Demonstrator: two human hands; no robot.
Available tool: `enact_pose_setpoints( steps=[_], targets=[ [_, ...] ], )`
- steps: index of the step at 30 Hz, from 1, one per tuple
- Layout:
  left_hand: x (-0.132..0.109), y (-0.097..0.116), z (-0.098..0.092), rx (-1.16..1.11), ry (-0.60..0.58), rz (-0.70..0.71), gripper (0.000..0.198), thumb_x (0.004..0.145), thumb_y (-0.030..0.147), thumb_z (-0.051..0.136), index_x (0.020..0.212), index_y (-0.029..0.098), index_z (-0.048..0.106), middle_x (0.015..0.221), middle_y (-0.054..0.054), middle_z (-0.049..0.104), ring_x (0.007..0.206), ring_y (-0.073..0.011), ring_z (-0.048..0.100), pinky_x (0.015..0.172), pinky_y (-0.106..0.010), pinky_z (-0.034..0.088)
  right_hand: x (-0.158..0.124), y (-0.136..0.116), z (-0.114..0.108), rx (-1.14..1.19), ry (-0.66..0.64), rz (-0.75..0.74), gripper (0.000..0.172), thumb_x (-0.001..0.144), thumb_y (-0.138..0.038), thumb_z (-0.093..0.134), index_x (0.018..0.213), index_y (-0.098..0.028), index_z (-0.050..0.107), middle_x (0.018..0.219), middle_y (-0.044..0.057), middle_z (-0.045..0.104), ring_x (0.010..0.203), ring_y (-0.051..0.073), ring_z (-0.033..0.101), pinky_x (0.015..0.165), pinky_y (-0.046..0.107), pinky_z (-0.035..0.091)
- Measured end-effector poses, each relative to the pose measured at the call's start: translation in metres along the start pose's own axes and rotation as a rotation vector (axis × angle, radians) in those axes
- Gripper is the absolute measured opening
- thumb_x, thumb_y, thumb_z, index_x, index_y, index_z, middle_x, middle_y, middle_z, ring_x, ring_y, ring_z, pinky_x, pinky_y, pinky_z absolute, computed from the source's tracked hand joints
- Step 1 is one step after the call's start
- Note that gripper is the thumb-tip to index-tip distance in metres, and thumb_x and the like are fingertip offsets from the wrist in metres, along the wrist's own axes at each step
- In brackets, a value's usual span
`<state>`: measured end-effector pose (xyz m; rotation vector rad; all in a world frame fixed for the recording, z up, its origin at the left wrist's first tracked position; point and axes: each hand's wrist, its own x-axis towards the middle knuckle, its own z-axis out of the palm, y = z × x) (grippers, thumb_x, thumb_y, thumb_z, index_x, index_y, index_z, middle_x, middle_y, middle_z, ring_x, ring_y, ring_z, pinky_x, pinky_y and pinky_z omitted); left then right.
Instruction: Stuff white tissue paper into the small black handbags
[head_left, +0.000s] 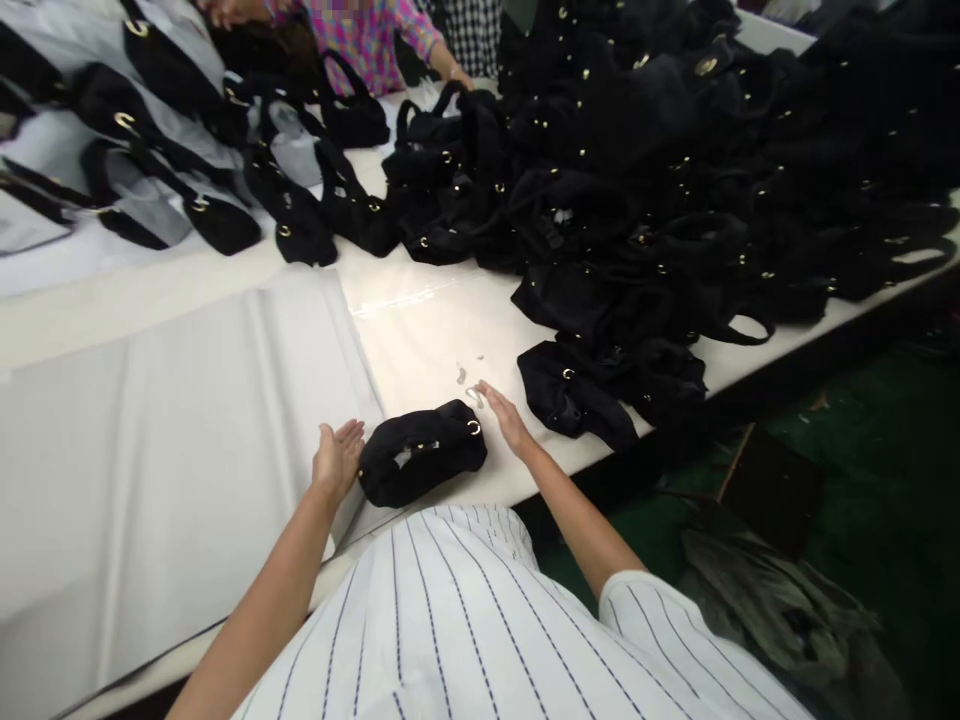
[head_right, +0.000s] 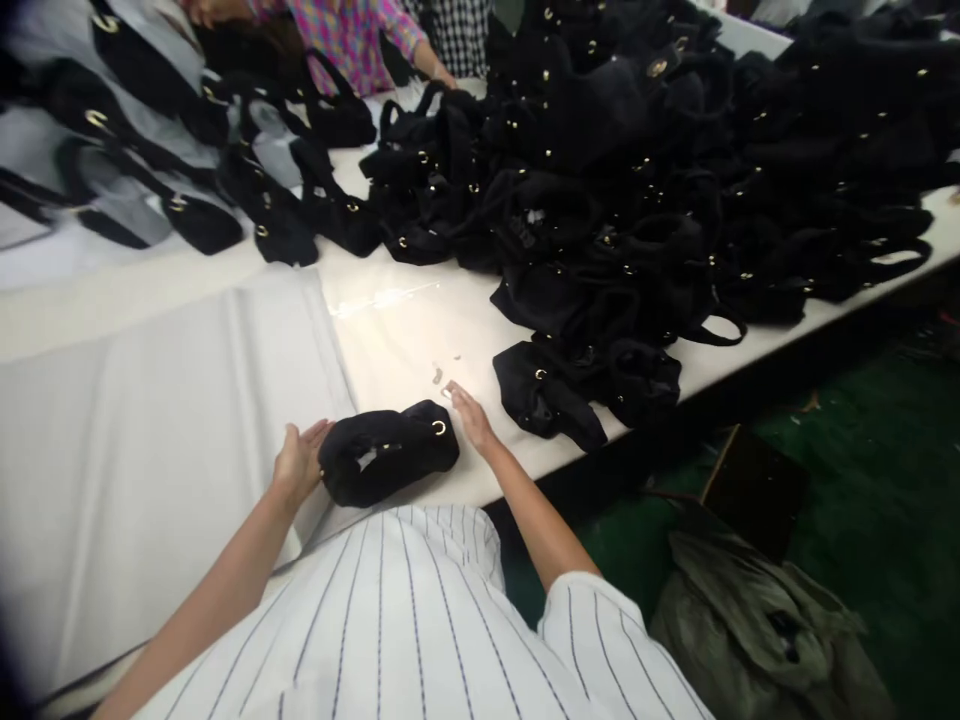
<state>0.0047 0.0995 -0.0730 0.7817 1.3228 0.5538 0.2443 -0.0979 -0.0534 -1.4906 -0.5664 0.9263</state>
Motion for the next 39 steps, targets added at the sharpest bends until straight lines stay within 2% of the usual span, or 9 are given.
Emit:
enact_pose_setpoints(
  steps=[3,6,10,12,17,24,28,33,39],
  targets=[
    [0.002,0.011,-0.019,-0.016,0.03,0.079,0.061,0.096,0.052,0.022,0.119,0.008,0.057,0.127,-0.021,0.059,0.117,-0.0236,0.058,0.105,-0.043,0.042,-0.008,-0.053,-0.002,-0.256,-0.138,-0.28,0.073,0.082,-0.058,0.059,0.143,-0.025,0.038,0.148,0.007,0.041,0.139,0.025,0.033,0.116,0.044,0.023],
    [-0.018,0.023,-0.036,0.123,-0.134,0.21,0.055,0.09,0.052,0.042,0.126,0.012,0.054,0.132,-0.019,0.056,0.126,-0.027,0.051,0.107,-0.046,0.039,-0.013,-0.087,0.022,-0.585,-0.393,-0.457,0.097,0.069,-0.049,0.077,0.149,-0.03,0.025,0.153,0.006,0.031,0.142,0.029,0.024,0.117,0.049,0.015],
    [-0.053,0.03,-0.054,0.626,-0.557,0.369,0.082,0.072,0.047,0.072,0.144,0.031,0.036,0.154,-0.009,0.033,0.142,-0.0305,0.027,0.115,-0.048,0.025,-0.002,-0.078,0.044,-0.81,-0.528,-0.398,0.114,0.06,-0.034,0.084,0.151,-0.03,0.015,0.14,0.01,0.049,0.131,0.033,0.042,0.111,0.056,0.024],
    [-0.061,0.022,-0.056,0.829,-0.637,0.43,0.105,0.064,0.046,0.079,0.15,0.035,0.02,0.158,-0.007,0.019,0.144,-0.0331,0.019,0.116,-0.051,0.022,0.005,-0.064,0.04,-0.786,-0.529,-0.312,0.107,0.06,-0.034,0.084,0.149,-0.03,0.024,0.132,0.008,0.056,0.123,0.031,0.05,0.106,0.05,0.034],
    [-0.05,-0.005,-0.035,0.866,-0.571,0.661,0.124,0.055,0.047,0.082,0.152,0.03,0.007,0.16,-0.009,0.008,0.146,-0.0332,0.008,0.117,-0.052,0.018,0.018,-0.046,0.03,-0.571,-0.497,-0.207,0.047,0.07,-0.035,0.075,0.114,-0.025,0.066,0.116,0.003,0.065,0.11,0.024,0.059,0.098,0.038,0.044],
    [-0.005,0.026,0.0,0.672,-0.654,0.538,0.083,0.056,0.048,0.078,0.13,0.021,0.052,0.121,-0.005,0.064,0.111,-0.0277,0.059,0.096,-0.037,0.046,0.046,-0.04,0.027,-0.491,-0.39,-0.067,0.041,0.066,-0.039,0.078,0.103,-0.022,0.072,0.103,0.004,0.072,0.101,0.025,0.064,0.096,0.041,0.046],
    [0.02,0.048,0.017,0.794,-0.489,0.558,0.068,0.054,0.055,0.075,0.109,0.018,0.063,0.108,-0.006,0.068,0.102,-0.0277,0.061,0.085,-0.031,0.046,0.08,-0.04,0.028,-0.336,-0.212,0.043,0.037,0.062,-0.042,0.079,0.088,-0.016,0.074,0.088,0.006,0.074,0.09,0.026,0.067,0.089,0.04,0.05],
    [0.023,0.063,0.031,0.8,-0.415,0.582,0.056,0.053,0.058,0.074,0.091,0.019,0.066,0.092,-0.004,0.07,0.09,-0.0264,0.062,0.075,-0.03,0.044,0.099,-0.042,0.031,-0.233,-0.184,0.053,0.035,0.063,-0.041,0.079,0.084,-0.013,0.072,0.088,0.009,0.074,0.088,0.026,0.067,0.089,0.04,0.05],
    [-0.011,0.08,0.031,0.489,-0.526,0.632,0.062,0.068,0.064,0.063,0.111,0.019,0.064,0.114,-0.008,0.066,0.104,-0.0256,0.059,0.087,-0.031,0.045,0.086,-0.043,0.008,-0.089,-0.198,0.041,0.032,0.067,-0.043,0.076,0.084,-0.018,0.065,0.086,0.005,0.072,0.09,0.023,0.067,0.092,0.04,0.05]
  ],
)
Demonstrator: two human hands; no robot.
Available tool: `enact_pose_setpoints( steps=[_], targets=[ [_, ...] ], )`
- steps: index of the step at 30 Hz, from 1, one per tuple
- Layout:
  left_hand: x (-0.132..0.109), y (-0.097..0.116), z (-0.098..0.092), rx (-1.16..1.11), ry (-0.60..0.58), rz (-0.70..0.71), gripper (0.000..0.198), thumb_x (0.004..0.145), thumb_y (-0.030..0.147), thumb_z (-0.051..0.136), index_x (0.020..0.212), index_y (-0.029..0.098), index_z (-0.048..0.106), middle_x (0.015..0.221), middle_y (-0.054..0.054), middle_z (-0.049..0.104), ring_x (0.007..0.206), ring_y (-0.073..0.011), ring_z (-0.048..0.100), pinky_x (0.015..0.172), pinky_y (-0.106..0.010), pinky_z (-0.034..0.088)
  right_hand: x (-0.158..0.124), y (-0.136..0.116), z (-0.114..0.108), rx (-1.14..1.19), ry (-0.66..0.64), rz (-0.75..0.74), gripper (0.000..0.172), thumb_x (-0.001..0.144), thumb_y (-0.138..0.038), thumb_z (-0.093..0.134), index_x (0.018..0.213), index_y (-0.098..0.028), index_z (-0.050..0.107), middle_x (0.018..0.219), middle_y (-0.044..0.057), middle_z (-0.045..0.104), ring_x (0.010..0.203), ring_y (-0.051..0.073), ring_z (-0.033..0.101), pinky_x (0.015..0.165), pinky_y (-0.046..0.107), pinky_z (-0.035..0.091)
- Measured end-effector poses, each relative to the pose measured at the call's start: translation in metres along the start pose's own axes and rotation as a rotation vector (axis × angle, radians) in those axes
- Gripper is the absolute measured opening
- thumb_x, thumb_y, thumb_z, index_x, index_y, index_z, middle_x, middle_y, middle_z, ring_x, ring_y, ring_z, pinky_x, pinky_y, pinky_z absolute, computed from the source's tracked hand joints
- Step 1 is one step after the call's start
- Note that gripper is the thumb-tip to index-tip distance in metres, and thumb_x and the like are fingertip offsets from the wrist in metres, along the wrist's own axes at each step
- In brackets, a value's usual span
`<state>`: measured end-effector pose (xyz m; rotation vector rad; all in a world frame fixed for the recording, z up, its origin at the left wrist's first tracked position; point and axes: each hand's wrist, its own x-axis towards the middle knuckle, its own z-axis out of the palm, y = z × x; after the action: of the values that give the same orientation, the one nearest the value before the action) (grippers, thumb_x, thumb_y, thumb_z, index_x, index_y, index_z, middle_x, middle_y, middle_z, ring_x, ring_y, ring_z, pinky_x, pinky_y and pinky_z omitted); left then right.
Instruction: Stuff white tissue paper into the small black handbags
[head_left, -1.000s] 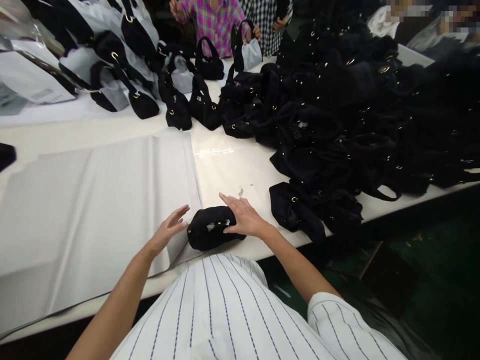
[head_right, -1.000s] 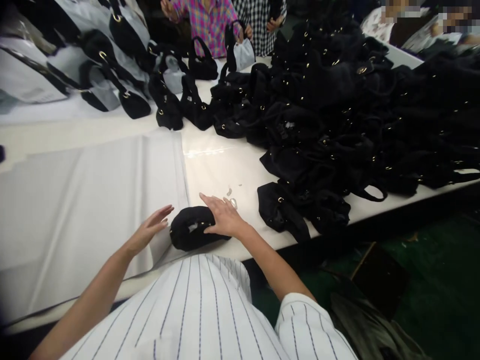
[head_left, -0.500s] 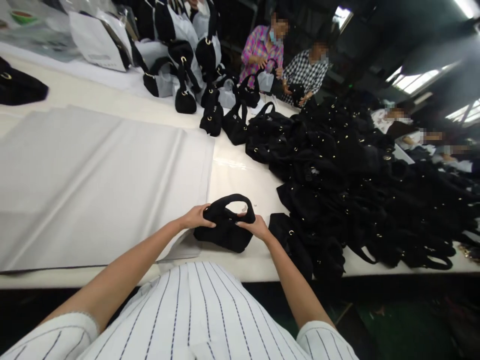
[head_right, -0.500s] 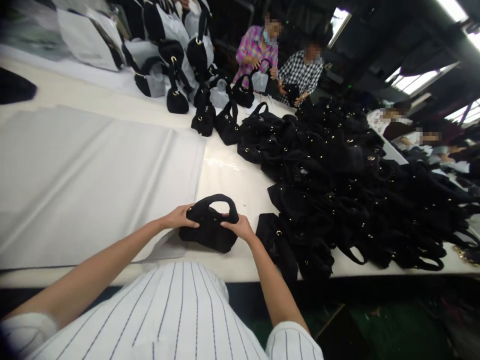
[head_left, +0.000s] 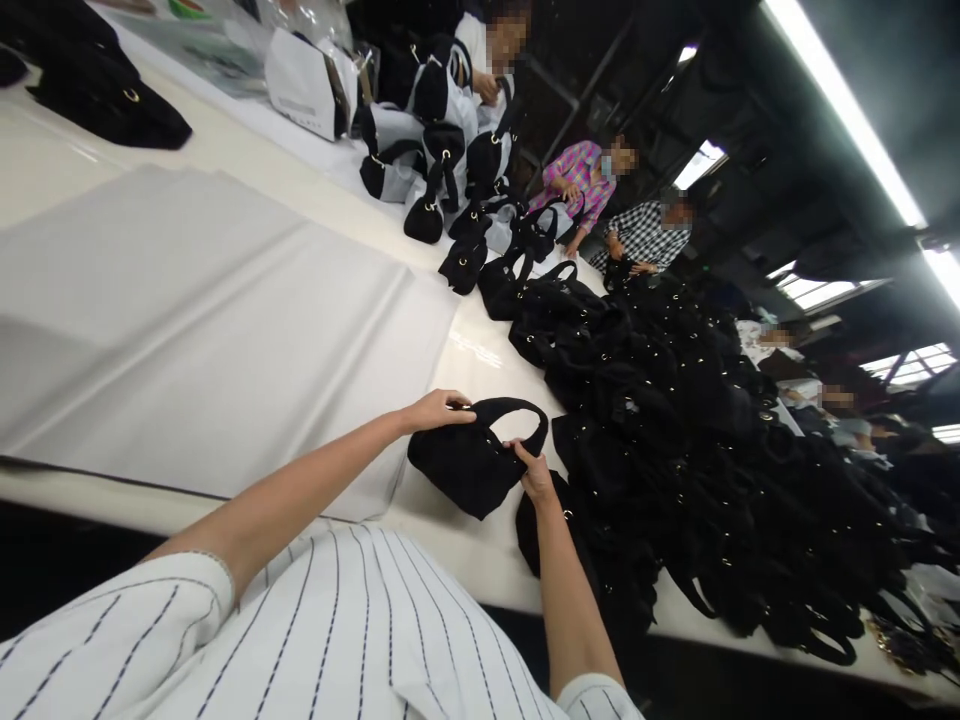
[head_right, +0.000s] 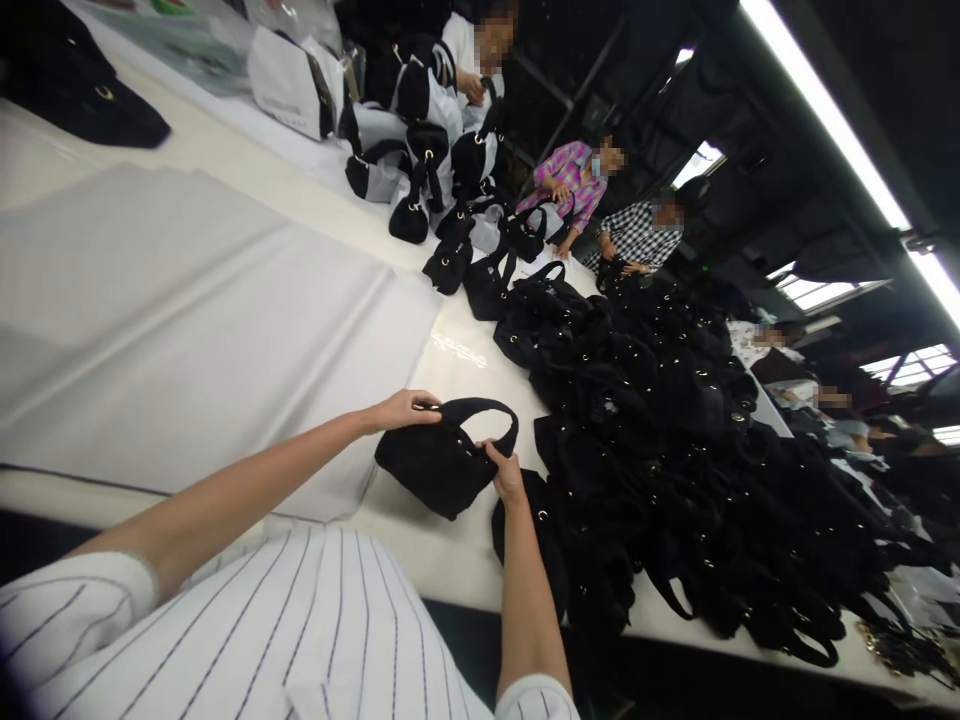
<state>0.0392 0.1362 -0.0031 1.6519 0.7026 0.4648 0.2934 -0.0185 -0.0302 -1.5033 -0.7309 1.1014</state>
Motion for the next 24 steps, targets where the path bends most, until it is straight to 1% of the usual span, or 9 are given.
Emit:
enact_pose_setpoints(
  steps=[2,5,6,8,11,14,17,21,24],
  targets=[
    [-0.014,-0.002,-0.002,-0.173,0.115,-0.068,0.061,0.077,0.063,0.054,0.122,0.022,0.059,0.13,-0.008,0.059,0.117,-0.0243,0.054,0.096,-0.032,0.042,-0.011,0.003,-0.012,0.048,0.003,-0.016,0.03,0.068,-0.044,0.075,0.083,-0.02,0.063,0.084,0.004,0.071,0.092,0.024,0.066,0.091,0.041,0.05],
    [-0.042,-0.02,0.005,-0.226,0.295,-0.363,0.067,0.077,0.066,0.051,0.119,0.015,0.057,0.132,-0.017,0.056,0.117,-0.0302,0.054,0.094,-0.041,0.046,-0.027,0.011,-0.029,0.032,0.036,-0.039,0.028,0.071,-0.047,0.071,0.082,-0.023,0.061,0.084,0.004,0.07,0.093,0.025,0.066,0.087,0.044,0.051],
    [-0.052,-0.026,0.01,-0.263,0.273,-0.454,0.07,0.075,0.069,0.051,0.116,0.013,0.057,0.126,-0.021,0.058,0.11,-0.0321,0.058,0.088,-0.044,0.049,-0.033,0.014,-0.034,0.01,0.053,-0.051,0.029,0.072,-0.049,0.069,0.082,-0.023,0.061,0.085,0.005,0.069,0.093,0.025,0.066,0.086,0.044,0.051],
    [-0.07,-0.035,0.026,-0.43,0.109,-0.55,0.072,0.073,0.071,0.052,0.112,0.011,0.058,0.115,-0.024,0.063,0.095,-0.0315,0.064,0.077,-0.044,0.053,-0.042,0.02,-0.04,-0.017,0.085,-0.081,0.032,0.072,-0.053,0.067,0.082,-0.023,0.06,0.084,0.004,0.068,0.094,0.026,0.065,0.086,0.045,0.051],
    [-0.085,-0.034,0.051,-0.669,-0.064,-0.531,0.06,0.075,0.066,0.053,0.105,0.014,0.059,0.105,-0.016,0.068,0.087,-0.0253,0.066,0.074,-0.039,0.055,-0.054,0.027,-0.045,0.002,0.103,-0.115,0.033,0.07,-0.055,0.068,0.079,-0.024,0.059,0.08,0.003,0.066,0.096,0.027,0.065,0.088,0.046,0.05],
    [-0.087,-0.023,0.069,-0.487,0.056,-0.442,0.042,0.082,0.054,0.047,0.085,0.014,0.059,0.083,-0.01,0.068,0.079,-0.0227,0.065,0.069,-0.035,0.052,-0.062,0.024,-0.048,0.077,0.079,-0.107,0.029,0.066,-0.048,0.074,0.075,-0.024,0.061,0.079,0.003,0.066,0.098,0.028,0.064,0.09,0.045,0.049],
    [-0.085,-0.011,0.077,-0.118,0.208,-0.33,0.032,0.085,0.043,0.043,0.067,0.018,0.052,0.064,-0.004,0.059,0.067,-0.0199,0.06,0.064,-0.032,0.045,-0.066,0.008,-0.047,0.064,0.075,-0.1,0.027,0.067,-0.041,0.074,0.086,-0.024,0.066,0.088,0.004,0.069,0.099,0.028,0.064,0.092,0.045,0.048],
    [-0.088,0.003,0.079,0.338,0.387,-0.132,0.029,0.092,0.035,0.031,0.082,0.02,0.054,0.062,-0.003,0.056,0.058,-0.0182,0.055,0.06,-0.029,0.037,-0.069,-0.028,-0.042,-0.055,0.16,-0.211,0.048,0.069,-0.039,0.072,0.113,-0.023,0.062,0.106,0.006,0.068,0.101,0.024,0.062,0.094,0.043,0.047],
    [-0.091,0.004,0.077,0.497,0.425,-0.099,0.033,0.094,0.034,0.027,0.096,0.017,0.055,0.065,-0.006,0.059,0.059,-0.021,0.058,0.059,-0.03,0.036,-0.071,-0.054,-0.038,-0.36,0.113,-0.258,0.046,0.067,-0.034,0.072,0.111,-0.023,0.063,0.11,0.007,0.067,0.1,0.024,0.061,0.091,0.04,0.047]
  ],
)
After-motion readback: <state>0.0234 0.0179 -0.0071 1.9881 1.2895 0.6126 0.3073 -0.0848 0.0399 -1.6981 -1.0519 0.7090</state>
